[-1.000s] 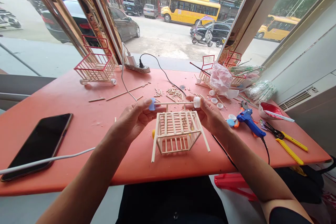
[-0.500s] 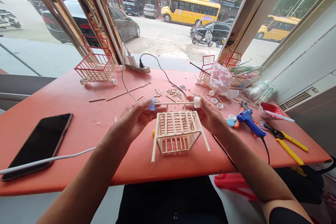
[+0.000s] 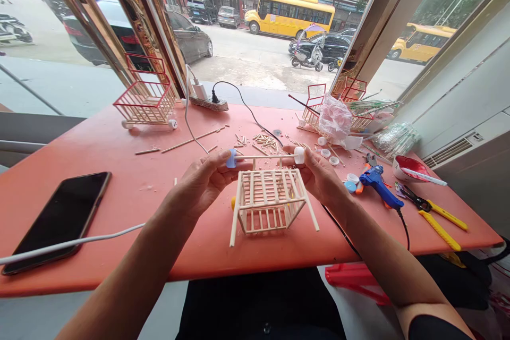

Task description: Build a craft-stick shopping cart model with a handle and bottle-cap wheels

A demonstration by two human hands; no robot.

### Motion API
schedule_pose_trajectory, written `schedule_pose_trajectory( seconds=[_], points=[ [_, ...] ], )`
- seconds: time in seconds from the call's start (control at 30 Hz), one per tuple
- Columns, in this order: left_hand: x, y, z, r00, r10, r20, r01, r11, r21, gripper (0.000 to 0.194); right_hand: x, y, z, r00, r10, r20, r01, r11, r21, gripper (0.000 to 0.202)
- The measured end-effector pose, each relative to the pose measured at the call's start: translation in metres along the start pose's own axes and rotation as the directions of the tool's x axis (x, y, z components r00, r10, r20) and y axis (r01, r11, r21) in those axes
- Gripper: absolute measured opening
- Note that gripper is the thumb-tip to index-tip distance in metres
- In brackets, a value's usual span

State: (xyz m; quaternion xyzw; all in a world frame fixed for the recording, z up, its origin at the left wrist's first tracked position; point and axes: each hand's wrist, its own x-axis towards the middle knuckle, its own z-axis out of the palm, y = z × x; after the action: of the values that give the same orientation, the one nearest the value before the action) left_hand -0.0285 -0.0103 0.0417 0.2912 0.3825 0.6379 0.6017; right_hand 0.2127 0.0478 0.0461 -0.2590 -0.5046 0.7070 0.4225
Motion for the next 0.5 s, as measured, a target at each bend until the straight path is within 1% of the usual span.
schedule_pose_trajectory(
  seconds=[0.23, 0.5],
  points=[
    [-0.0011, -0.001, -0.0006, 1.0, -0.004, 0.01, 0.004, 1.0, -0.026, 0.017, 0.0003, 0.0011, -0.0011, 1.0, 0.006, -0.009, -0.006, 1.0, -0.014, 0.056],
    [0.0, -0.0012, -0.0028, 1.0, -0.004, 0.021, 0.004, 1.0, -0.024, 0.024, 0.0009, 0.0016, -0.0022, 1.0, 0.001, -0.004, -0.001, 0.999, -0.042, 0.059]
  ],
)
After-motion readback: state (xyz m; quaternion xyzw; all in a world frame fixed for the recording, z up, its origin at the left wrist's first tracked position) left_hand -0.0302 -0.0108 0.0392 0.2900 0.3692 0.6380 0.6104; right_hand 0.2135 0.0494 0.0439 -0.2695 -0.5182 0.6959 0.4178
